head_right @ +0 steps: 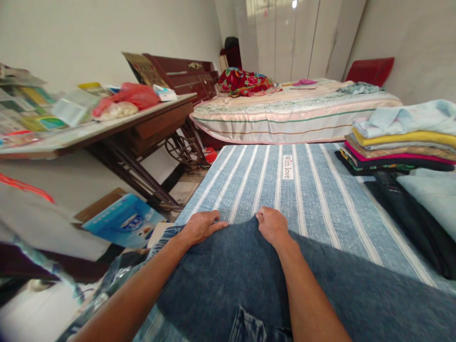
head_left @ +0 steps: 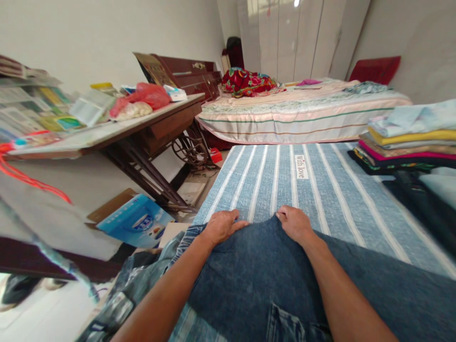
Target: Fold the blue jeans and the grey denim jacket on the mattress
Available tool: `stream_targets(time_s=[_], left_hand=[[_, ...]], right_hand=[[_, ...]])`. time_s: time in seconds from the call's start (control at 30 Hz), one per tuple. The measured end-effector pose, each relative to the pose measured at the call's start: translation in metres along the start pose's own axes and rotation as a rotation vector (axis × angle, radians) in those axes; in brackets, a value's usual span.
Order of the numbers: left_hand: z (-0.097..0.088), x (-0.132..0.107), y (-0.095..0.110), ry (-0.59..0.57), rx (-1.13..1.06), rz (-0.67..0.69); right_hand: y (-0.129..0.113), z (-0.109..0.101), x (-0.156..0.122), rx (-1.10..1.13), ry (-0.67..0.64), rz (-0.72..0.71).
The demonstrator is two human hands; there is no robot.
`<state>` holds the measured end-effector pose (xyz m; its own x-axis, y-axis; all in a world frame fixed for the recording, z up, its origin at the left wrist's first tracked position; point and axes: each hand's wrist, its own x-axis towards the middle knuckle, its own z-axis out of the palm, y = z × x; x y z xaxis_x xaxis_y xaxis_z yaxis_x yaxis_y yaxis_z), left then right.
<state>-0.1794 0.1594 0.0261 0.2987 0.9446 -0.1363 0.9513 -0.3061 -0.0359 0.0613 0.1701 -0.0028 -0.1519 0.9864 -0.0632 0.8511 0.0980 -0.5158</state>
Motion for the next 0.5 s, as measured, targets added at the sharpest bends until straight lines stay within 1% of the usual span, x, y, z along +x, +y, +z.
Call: stream_targets(time_s=[0.13, 0.3, 0.4, 0.5], left_hand=[[0.004, 0.0, 0.001, 0.034, 0.009, 0.009], [-0.003, -0.012, 0.005, 0.123, 0.105, 0.015], [-0.01, -0.02, 0.005, 0.107, 0.179, -0.06], [-0.013, -0.025, 0.002, 0.041, 0.207, -0.128]], right_hand=[[0.0, 0.0, -0.001, -0.027, 0.001, 0.006], [0.0, 0.0, -0.001, -0.035, -0.001, 0.011], [-0.001, 0.0, -0.001, -0.037, -0.005, 0.015], [-0.001, 0.0, -0.001, -0.045, -0.008, 0.018]])
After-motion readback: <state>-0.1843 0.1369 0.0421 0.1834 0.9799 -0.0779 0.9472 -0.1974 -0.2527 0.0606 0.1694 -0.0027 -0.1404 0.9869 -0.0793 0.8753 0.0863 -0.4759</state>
